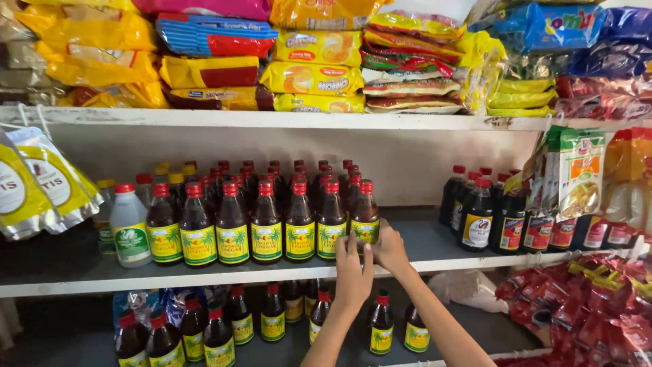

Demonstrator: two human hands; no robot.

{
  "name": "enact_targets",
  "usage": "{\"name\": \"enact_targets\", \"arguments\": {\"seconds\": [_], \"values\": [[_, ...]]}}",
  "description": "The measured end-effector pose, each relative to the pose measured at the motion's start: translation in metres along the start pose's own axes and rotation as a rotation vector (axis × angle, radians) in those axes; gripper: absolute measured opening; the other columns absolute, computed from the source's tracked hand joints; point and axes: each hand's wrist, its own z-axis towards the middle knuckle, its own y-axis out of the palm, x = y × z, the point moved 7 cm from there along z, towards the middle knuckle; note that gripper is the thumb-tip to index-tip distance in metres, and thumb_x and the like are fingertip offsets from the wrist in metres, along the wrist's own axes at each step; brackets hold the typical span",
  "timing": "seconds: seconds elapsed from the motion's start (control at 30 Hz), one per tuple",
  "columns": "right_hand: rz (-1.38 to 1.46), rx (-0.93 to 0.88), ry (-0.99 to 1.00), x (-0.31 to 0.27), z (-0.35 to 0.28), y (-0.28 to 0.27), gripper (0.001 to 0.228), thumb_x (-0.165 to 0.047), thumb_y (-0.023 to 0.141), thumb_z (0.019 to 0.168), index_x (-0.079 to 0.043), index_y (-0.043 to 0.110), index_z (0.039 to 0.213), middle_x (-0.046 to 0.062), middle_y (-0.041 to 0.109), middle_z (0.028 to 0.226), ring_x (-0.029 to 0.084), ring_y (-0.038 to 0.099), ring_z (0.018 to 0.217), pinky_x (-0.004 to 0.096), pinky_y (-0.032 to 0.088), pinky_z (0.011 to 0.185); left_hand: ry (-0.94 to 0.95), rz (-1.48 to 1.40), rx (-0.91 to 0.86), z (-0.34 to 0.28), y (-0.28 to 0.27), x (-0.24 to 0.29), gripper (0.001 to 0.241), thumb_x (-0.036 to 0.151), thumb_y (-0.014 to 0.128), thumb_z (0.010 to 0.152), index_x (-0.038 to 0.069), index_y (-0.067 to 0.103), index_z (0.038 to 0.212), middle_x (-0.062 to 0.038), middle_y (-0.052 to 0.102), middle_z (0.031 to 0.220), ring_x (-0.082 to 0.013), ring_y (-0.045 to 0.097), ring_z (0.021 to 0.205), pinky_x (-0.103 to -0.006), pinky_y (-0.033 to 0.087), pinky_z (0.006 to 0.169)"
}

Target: Stocking and organizing various condiment bottles and snack items on store shelves.

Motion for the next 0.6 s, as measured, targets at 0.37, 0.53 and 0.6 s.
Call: {"name": "enact_targets", "arguments": {"seconds": [0.37, 0.53, 0.6], "values": [[-0.139, -0.018, 0.007, 0.033, -0.007, 0.03, 0.072, -0.042, 0.073, 0.084, -0.007, 0.044, 0.139, 0.026, 0.073, 0.105, 0.047, 0.07, 0.098, 0.054, 0.054, 0.083, 0.078, 0.037, 0.119, -0.001, -0.001, 0.007, 0.038, 0.007, 0.058, 0.096, -0.011, 0.047, 0.127, -0.031, 0.046, 0.122, -0.0486, 0.049, 0.113, -0.0544, 0.04, 0.102], [-0.147, 0.014, -0.013, 0.045, -0.006, 0.034, 0.079, -0.046, 0.07, 0.087, -0.009, 0.037, 0.148, 0.03, 0.07, 0.104, 0.049, 0.069, 0.096, 0.056, 0.054, 0.079, 0.11, 0.093, 0.143, -0.003, 0.004, -0.002, 0.036, 0.006, 0.058, 0.095, -0.011, 0.046, 0.125, -0.034, 0.045, 0.12, -0.0528, 0.047, 0.114, -0.0575, 0.038, 0.103], [-0.236, 0.055, -0.072, 0.048, -0.003, 0.033, 0.085, -0.048, 0.071, 0.085, -0.006, 0.035, 0.15, 0.031, 0.069, 0.108, 0.049, 0.069, 0.096, 0.056, 0.053, 0.078, 0.058, 0.097, 0.124, -0.004, 0.007, -0.014, 0.037, 0.006, 0.059, 0.095, -0.01, 0.048, 0.126, -0.032, 0.048, 0.117, -0.0519, 0.049, 0.113, -0.0583, 0.037, 0.107]]}}
